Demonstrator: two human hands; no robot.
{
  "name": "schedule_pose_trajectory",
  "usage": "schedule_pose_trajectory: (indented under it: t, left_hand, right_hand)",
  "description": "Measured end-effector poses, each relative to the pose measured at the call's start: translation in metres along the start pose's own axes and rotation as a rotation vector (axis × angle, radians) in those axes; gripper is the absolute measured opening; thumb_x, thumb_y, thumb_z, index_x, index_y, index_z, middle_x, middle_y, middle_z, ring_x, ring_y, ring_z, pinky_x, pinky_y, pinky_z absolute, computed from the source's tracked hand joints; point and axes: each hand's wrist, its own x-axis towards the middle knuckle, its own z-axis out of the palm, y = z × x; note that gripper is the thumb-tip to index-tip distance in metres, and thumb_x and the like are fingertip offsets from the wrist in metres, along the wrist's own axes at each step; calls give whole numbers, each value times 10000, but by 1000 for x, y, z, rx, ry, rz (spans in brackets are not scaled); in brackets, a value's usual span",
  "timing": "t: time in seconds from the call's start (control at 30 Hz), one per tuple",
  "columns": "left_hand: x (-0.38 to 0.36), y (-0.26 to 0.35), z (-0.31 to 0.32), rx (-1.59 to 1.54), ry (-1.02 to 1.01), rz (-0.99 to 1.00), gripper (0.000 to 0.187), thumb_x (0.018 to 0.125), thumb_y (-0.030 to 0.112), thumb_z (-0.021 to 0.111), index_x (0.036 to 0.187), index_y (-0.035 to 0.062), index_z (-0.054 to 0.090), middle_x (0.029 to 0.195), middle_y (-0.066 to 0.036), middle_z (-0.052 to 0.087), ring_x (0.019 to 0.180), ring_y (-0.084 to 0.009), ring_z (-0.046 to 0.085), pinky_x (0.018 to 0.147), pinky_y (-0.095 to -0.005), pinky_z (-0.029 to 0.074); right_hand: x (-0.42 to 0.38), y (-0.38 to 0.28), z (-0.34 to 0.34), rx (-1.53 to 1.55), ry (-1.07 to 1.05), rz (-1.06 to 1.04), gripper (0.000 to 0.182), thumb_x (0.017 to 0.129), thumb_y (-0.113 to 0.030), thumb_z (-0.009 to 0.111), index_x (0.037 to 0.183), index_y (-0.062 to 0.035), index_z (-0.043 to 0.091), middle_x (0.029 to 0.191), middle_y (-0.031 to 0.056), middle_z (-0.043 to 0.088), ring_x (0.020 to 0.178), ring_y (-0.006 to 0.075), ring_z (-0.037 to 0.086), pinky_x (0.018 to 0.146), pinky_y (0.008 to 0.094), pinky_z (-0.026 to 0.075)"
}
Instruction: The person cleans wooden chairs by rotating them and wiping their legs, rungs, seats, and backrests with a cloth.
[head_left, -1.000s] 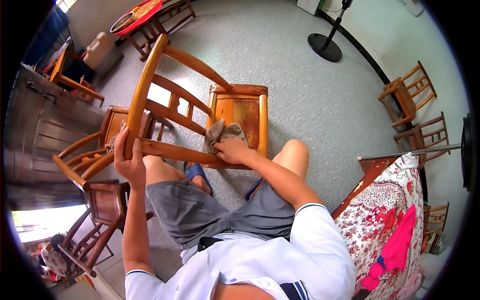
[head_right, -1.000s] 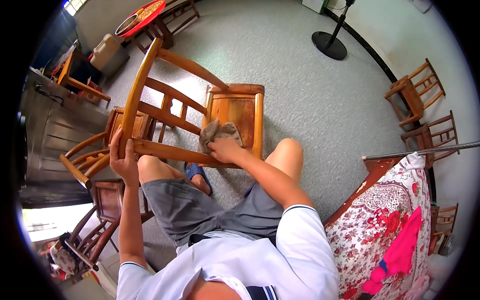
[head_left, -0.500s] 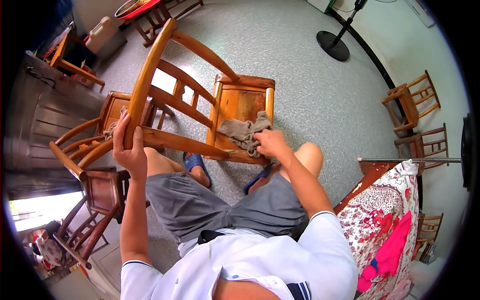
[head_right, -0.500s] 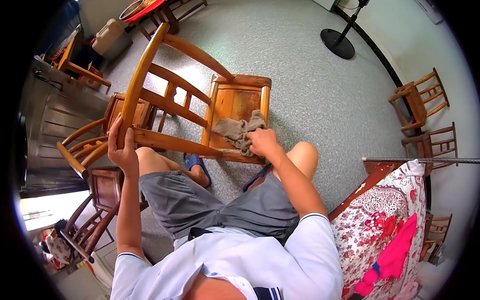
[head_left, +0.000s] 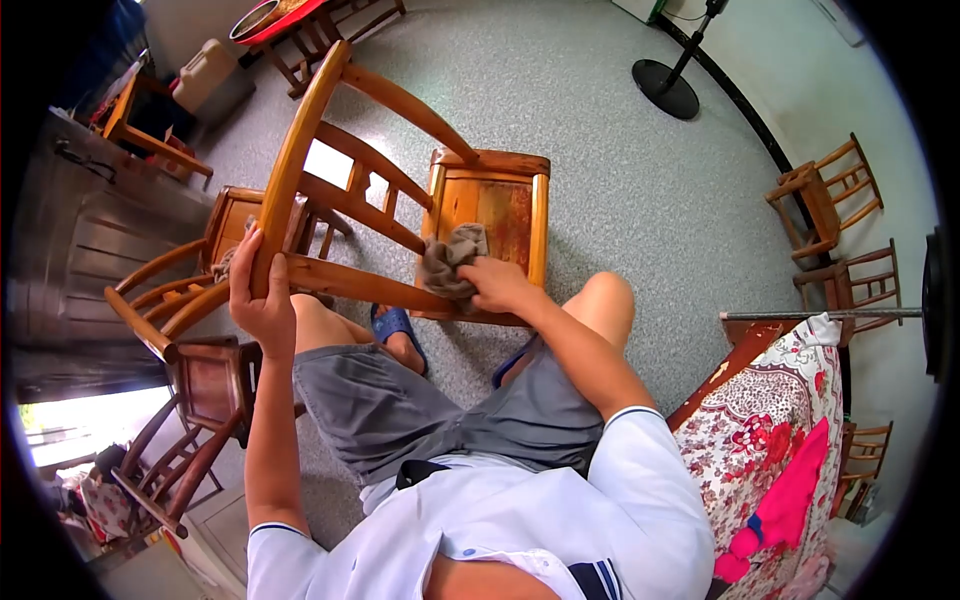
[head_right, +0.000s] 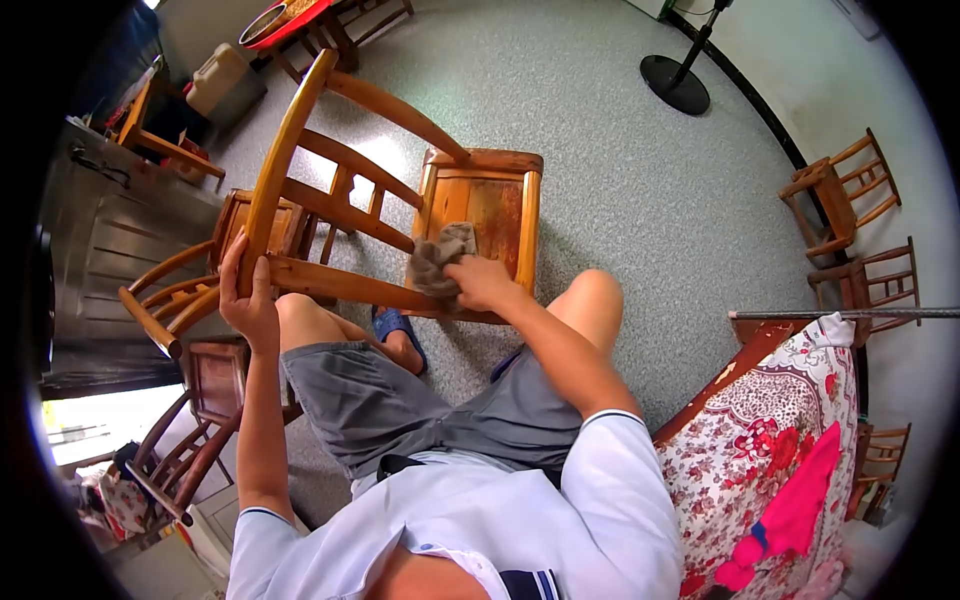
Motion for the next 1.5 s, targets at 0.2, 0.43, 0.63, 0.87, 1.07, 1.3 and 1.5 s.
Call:
schedule_pose_trajectory:
  t: [0.2, 0.43, 0.63, 0.87, 1.07, 1.3, 1.5]
  left_hand:
    - [1, -1, 1, 6, 19, 34, 314, 861, -14, 664, 1173, 18, 658, 1240, -132, 650, 1200, -261, 587, 1049, -357, 430]
    - [0, -1, 2, 21, 13, 39, 311, 893, -7, 632, 1204, 8, 644, 1265, -138, 631, 1160, -225, 600, 1026, -328, 454]
    - [2, 0, 3, -27, 39, -43, 303, 865, -4, 661, 1167, 22, 663, 1230, -128, 656, 1177, -241, 597, 1034, -340, 440]
    - [5, -2, -2, 20, 11, 30, 313, 862, -16, 659, 1173, 24, 660, 1235, -128, 653, 1178, -242, 597, 1037, -336, 433]
    - [3, 0, 3, 14, 40, 10, 315, 856, -25, 661, 1168, 25, 663, 1223, -128, 658, 1187, -247, 593, 1048, -347, 429]
    - [2, 1, 4, -3, 54, -19, 317, 853, -23, 668, 1166, 28, 666, 1215, -122, 663, 1198, -246, 585, 1061, -348, 417]
    - [3, -1, 2, 21, 42, 12, 318, 873, -2, 665, 1189, 38, 662, 1227, -112, 660, 1165, -218, 598, 1033, -326, 436]
  right_hand:
    - [-66, 39, -31, -101, -44, 267, 399, 718, -273, 720, 1067, -127, 595, 1005, 135, 676, 962, 332, 658, 767, 467, 529]
    - [-48, -19, 39, -31, 268, -59, 575, 653, -389, 820, 1065, -95, 549, 879, 127, 632, 805, 339, 646, 669, 462, 499]
    - [-31, -53, 38, -183, 490, -52, 550, 591, -288, 846, 997, -101, 525, 858, 111, 589, 825, 297, 616, 689, 396, 470]
    - [-72, -11, 8, -300, 106, 248, 508, 623, -247, 818, 1025, -100, 544, 900, 120, 645, 856, 303, 656, 703, 431, 517]
    - [-105, 30, 12, -246, 187, 283, 418, 684, -260, 750, 984, -71, 529, 824, 158, 666, 761, 326, 682, 653, 454, 538]
    - [-74, -57, 55, 55, 1, 145, 527, 722, -454, 726, 960, -11, 567, 850, 200, 676, 802, 376, 672, 683, 459, 533]
    - [-19, -131, 125, 1075, 54, 86, 595, 729, -398, 777, 1110, 29, 613, 1041, 205, 681, 990, 328, 653, 881, 376, 501]
